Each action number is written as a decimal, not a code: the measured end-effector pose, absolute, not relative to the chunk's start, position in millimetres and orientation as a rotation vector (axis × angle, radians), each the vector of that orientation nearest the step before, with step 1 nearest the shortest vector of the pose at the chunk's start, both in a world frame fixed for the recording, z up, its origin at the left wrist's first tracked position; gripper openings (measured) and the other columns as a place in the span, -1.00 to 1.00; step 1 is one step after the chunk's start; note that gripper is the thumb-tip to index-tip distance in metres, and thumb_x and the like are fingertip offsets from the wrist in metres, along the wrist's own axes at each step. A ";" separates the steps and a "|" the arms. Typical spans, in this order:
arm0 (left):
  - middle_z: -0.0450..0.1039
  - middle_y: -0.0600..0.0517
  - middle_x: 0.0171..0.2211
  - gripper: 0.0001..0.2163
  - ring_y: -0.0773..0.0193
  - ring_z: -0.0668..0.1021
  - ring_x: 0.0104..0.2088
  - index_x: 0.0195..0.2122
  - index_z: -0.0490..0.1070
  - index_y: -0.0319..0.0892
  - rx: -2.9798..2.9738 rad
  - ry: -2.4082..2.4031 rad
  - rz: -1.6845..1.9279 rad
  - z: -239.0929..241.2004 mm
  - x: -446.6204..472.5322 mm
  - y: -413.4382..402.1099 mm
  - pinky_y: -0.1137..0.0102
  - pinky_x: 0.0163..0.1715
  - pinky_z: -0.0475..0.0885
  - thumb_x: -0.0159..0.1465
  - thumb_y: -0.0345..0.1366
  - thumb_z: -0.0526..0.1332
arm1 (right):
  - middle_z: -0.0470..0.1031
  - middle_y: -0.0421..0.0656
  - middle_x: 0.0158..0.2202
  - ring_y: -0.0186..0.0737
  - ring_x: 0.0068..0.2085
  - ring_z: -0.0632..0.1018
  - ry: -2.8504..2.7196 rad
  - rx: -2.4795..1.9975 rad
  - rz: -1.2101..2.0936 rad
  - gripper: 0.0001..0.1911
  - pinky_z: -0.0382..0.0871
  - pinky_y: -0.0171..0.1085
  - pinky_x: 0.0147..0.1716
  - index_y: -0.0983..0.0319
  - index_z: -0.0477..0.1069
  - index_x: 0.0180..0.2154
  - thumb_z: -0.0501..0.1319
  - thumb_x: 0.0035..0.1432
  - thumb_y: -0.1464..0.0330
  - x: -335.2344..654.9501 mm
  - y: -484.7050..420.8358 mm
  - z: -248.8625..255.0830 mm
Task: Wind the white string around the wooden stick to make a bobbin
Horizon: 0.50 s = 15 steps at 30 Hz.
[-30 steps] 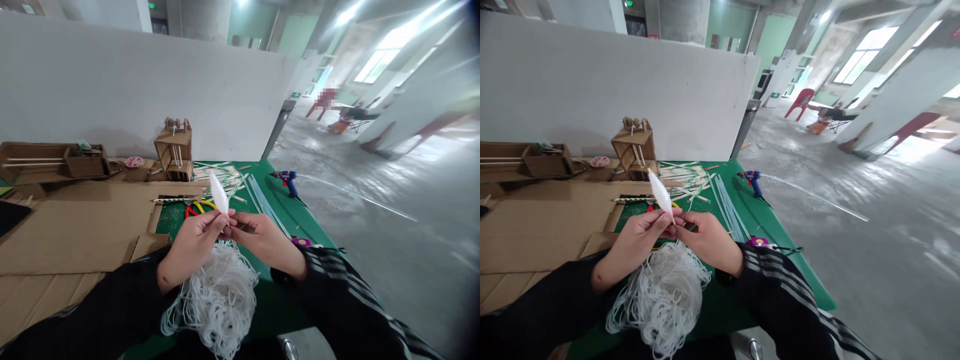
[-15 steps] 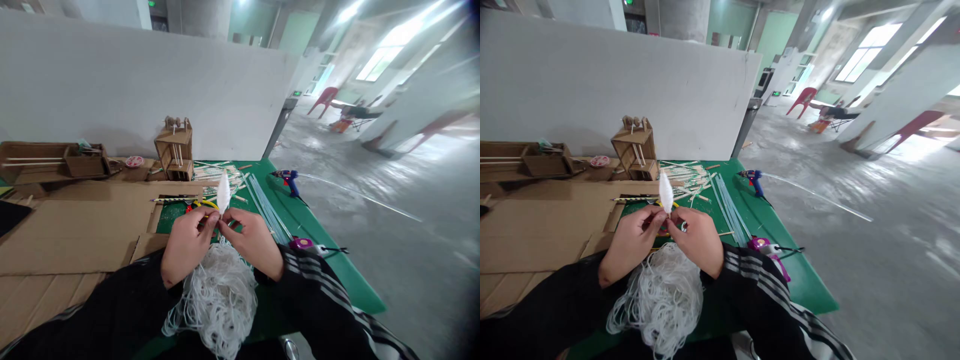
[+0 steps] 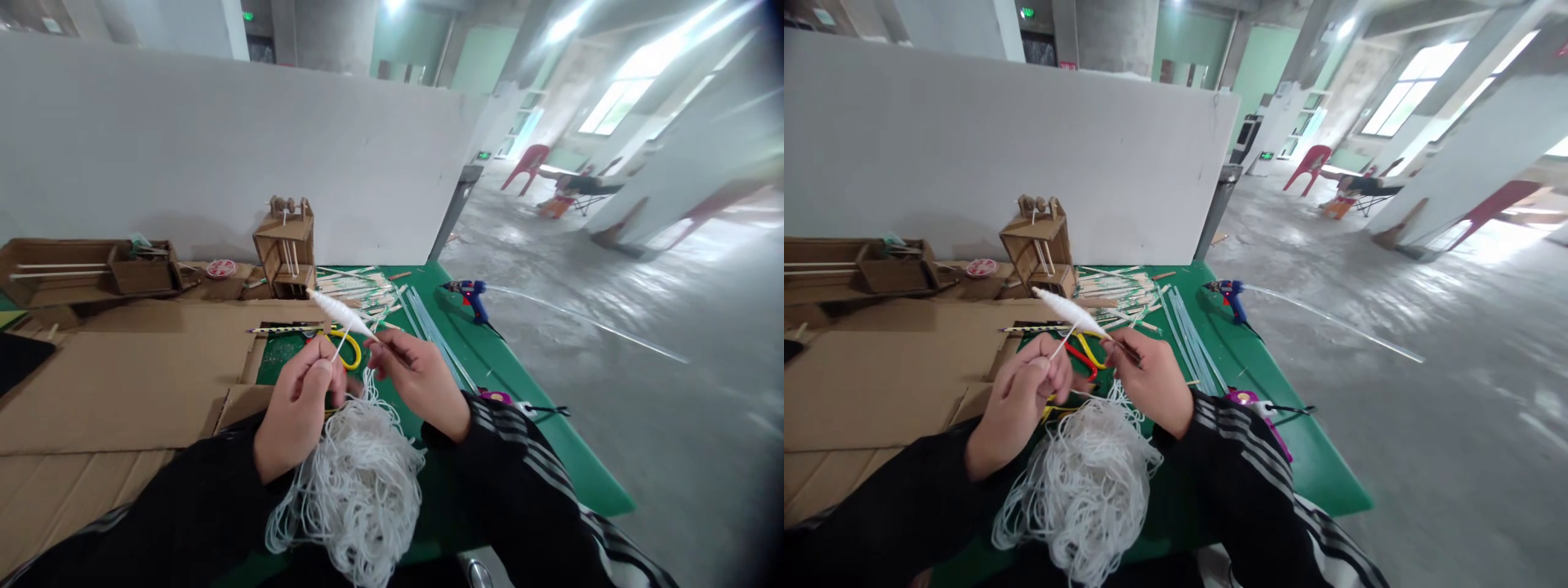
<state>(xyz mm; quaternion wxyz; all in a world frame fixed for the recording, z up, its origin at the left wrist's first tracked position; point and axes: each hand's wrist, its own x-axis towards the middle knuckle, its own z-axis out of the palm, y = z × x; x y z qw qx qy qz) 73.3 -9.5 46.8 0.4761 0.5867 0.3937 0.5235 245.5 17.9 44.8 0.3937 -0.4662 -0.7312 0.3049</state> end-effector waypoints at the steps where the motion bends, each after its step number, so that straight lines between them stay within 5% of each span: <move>1: 0.05 0.20 -0.60 -0.78 0.39 0.19 -0.63 -0.51 0.05 -0.09 1.406 0.962 1.255 47.1 72.7 -10.6 0.50 -0.61 0.19 0.30 -0.37 -0.09 | 0.44 -0.21 -0.47 -0.35 -0.50 0.37 -1.840 -1.191 0.755 -0.74 0.20 -0.36 -0.50 0.27 0.42 -0.33 0.09 0.32 0.26 247.4 18.4 44.9; 4: -0.06 0.23 -0.60 -0.74 0.42 0.01 -0.65 -0.52 0.02 -0.10 1.349 1.007 1.209 45.8 69.6 -12.5 0.52 -0.69 -0.01 0.34 -0.32 -0.04 | 0.38 -0.22 -0.46 -0.36 -0.48 0.31 -1.855 -1.186 0.677 -0.78 0.15 -0.35 -0.50 0.26 0.45 -0.28 0.13 0.30 0.27 253.0 16.9 46.9; 8: 0.00 0.22 -0.60 -0.69 0.43 0.03 -0.64 -0.51 0.15 -0.13 1.341 1.072 1.191 42.0 64.2 -13.4 0.52 -0.69 -0.03 0.37 -0.14 0.05 | 0.28 -0.31 -0.53 -0.38 -0.55 0.24 -1.791 -1.136 0.781 -0.79 0.09 -0.36 -0.57 0.22 0.34 -0.09 0.16 0.28 0.28 259.4 11.2 47.8; 15: 0.12 0.19 -0.66 -0.69 0.41 0.12 -0.67 -0.32 0.45 -0.18 1.343 1.141 1.133 34.4 60.9 -16.2 0.50 -0.71 -0.03 0.33 -0.05 0.10 | 0.40 -0.22 -0.48 -0.32 -0.47 0.38 -1.995 -1.079 0.567 -0.88 0.21 -0.34 -0.46 0.22 0.38 -0.31 0.13 0.30 0.36 261.8 8.4 40.5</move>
